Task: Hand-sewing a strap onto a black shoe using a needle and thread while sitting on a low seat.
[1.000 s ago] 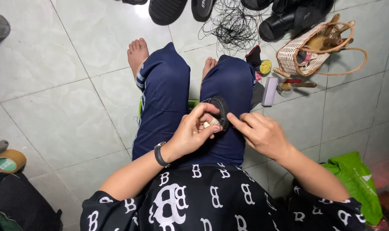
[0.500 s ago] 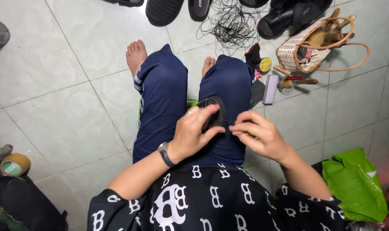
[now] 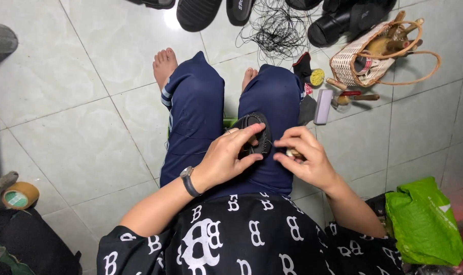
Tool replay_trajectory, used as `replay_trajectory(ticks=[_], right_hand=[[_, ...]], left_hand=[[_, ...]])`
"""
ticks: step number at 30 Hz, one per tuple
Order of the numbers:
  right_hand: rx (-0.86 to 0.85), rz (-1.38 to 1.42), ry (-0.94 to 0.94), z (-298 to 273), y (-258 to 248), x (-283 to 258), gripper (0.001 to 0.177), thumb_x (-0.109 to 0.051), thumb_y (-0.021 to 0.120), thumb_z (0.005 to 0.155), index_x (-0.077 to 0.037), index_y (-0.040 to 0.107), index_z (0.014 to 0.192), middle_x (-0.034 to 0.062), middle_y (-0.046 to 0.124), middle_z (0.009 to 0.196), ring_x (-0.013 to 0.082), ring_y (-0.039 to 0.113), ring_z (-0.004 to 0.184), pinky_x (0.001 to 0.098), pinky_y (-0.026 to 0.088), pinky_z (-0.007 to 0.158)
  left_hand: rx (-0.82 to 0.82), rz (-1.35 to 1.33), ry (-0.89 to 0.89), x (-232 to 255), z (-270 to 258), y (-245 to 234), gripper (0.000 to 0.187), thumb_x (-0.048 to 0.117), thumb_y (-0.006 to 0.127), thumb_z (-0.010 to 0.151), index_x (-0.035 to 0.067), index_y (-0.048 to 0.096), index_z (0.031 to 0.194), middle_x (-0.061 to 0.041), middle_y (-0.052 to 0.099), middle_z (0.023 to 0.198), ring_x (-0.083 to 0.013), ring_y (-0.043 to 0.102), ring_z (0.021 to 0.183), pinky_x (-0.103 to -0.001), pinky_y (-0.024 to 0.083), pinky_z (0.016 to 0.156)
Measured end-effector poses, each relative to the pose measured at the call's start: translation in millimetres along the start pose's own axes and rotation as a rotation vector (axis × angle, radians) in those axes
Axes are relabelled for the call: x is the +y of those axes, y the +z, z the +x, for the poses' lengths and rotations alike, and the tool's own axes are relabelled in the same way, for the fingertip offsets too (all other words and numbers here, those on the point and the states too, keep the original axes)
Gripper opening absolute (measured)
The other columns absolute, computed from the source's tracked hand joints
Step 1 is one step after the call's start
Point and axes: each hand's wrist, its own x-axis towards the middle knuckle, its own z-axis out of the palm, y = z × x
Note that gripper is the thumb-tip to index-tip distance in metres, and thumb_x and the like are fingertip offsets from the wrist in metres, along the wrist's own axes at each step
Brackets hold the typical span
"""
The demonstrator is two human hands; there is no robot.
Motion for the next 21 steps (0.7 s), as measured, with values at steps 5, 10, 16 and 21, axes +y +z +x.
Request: replay_trajectory(ticks=[5,10,16,21], right_hand=[[0.033,0.031,-0.051,-4.4,1.2,8.7,0.009,-0.005,0.070,0.082,-0.003,0.072,0.091,0.0106,0.064,0.093,0.0207,0.065,0.074,0.0296,0.052,0.063],[-0.079,0.333,-0.056,-0.8,-1.1,5.0,0.006,-0.005,0.068,0.081,0.000,0.071,0.082,0.0157,0.065,0.091,0.0175,0.063,0.068,0.0287,0.052,0.060],[-0.081,0.241,-0.149,15.9,21.3,-5.6,0.012,0.004,0.066,0.082,0.002,0.070,0.093,0.0154,0.067,0.076,0.0237,0.063,0.059,0.0321,0.049,0.052],[-0.081,0.500,0.095,19.3,-9.1,-8.4,0.007,-0.005,0.062,0.087,-0.002,0.061,0.080,0.0143,0.064,0.090,0.0069,0.057,0.050,0.0194,0.049,0.042]], left_hand=[[-0.030,0.027,-0.028,-4.2,0.3,3.6,0.058,0.014,0.075,0.078,0.004,0.053,0.131,-0.011,0.070,0.089,-0.0292,0.064,0.079,-0.039,0.052,0.068],[-0.051,-0.255,-0.113,-0.3,-3.9,7.0,0.062,0.009,0.073,0.078,0.006,0.047,0.134,-0.007,0.072,0.080,-0.0200,0.064,0.063,-0.030,0.047,0.051],[-0.035,-0.497,-0.145,17.6,-8.0,0.5,0.065,0.008,0.075,0.078,0.006,0.046,0.136,-0.005,0.073,0.077,-0.0107,0.063,0.059,-0.016,0.043,0.044],[0.067,0.091,0.116,5.4,3.0,-27.5,0.039,0.024,0.078,0.077,0.005,0.065,0.108,-0.012,0.066,0.088,-0.0313,0.061,0.083,-0.039,0.052,0.071]])
